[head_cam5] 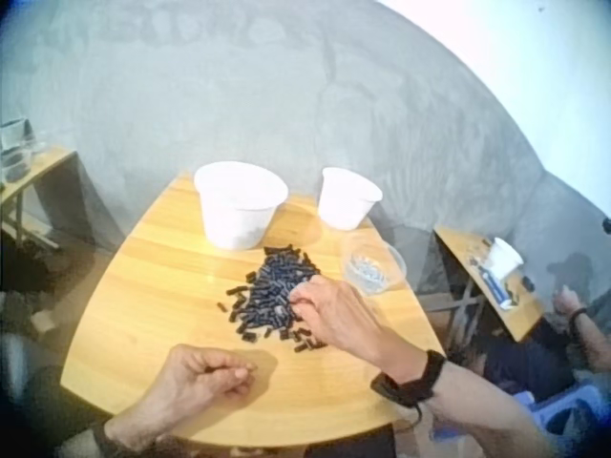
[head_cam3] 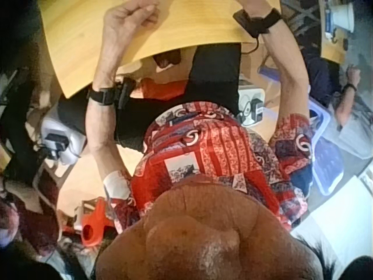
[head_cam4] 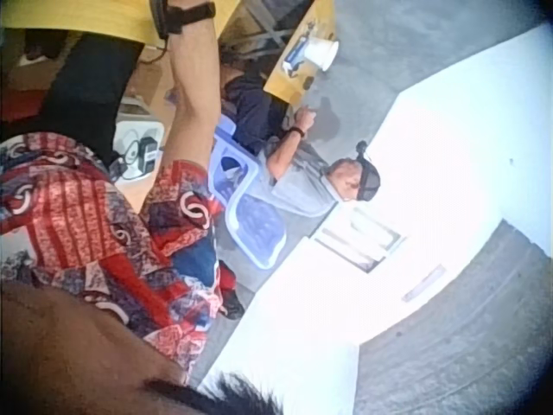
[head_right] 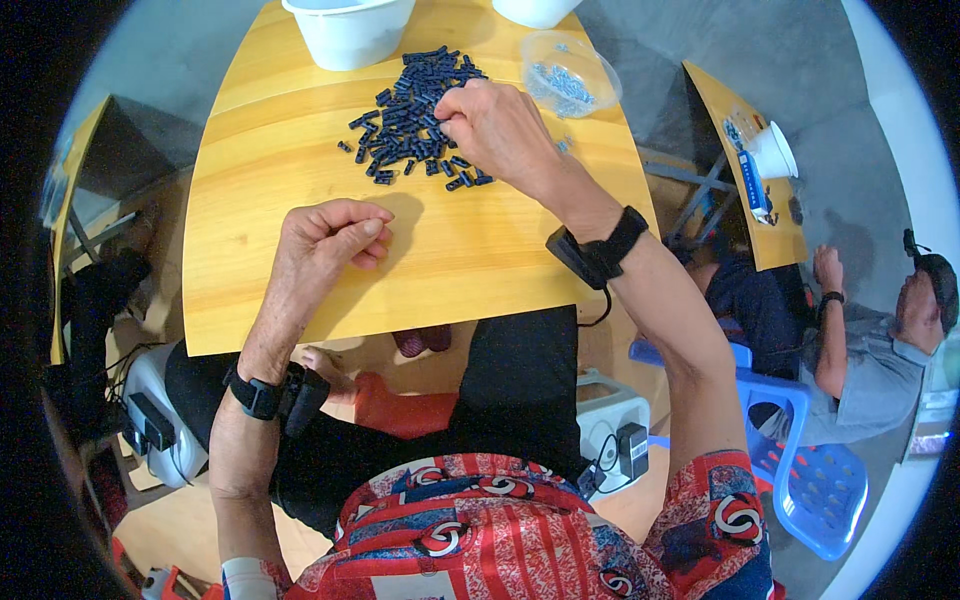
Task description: Assembling small blue and white plastic components on a table.
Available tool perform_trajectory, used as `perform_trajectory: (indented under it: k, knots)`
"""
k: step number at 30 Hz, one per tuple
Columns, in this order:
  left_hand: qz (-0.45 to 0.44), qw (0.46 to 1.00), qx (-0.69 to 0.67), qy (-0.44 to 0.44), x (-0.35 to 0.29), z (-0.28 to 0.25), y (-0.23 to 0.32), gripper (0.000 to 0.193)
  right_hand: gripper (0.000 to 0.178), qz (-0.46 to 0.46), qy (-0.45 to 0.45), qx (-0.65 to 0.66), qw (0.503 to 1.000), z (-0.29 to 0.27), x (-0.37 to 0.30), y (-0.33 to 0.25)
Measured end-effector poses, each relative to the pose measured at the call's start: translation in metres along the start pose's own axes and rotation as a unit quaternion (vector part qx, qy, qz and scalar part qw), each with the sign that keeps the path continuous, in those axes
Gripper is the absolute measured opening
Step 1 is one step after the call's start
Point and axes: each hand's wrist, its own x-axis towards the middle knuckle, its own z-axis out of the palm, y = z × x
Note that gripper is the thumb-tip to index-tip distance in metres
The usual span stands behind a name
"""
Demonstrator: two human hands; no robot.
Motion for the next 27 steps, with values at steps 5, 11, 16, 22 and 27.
perform_trajectory:
  k: [5, 11, 16, 22, 27]
  knots:
    - [-0.001, 1.000, -0.003, 0.003, 0.002, 0.001, -0.006, 0.013, 0.012, 0.013, -0.018, -0.006, 1.000, 0.011, 0.016, 0.004]
    - [0.017, 1.000, -0.009, -0.006, 0.003, -0.001, -0.010, 0.014, 0.012, -0.004, -0.073, -0.057, 0.996, 0.021, 0.027, 0.006]
    - [0.006, 1.000, 0.018, -0.023, 0.003, -0.003, -0.010, 0.014, 0.011, -0.005, -0.080, -0.073, 0.994, 0.023, 0.025, 0.009]
    - [0.009, 1.000, -0.004, -0.007, 0.003, 0.000, -0.008, 0.014, 0.012, 0.019, -0.088, -0.029, 0.996, 0.018, 0.019, 0.018]
    - [0.011, 1.000, -0.006, -0.012, 0.003, -0.002, -0.009, 0.014, 0.014, 0.123, -0.067, 0.057, 0.989, 0.007, 0.015, 0.010]
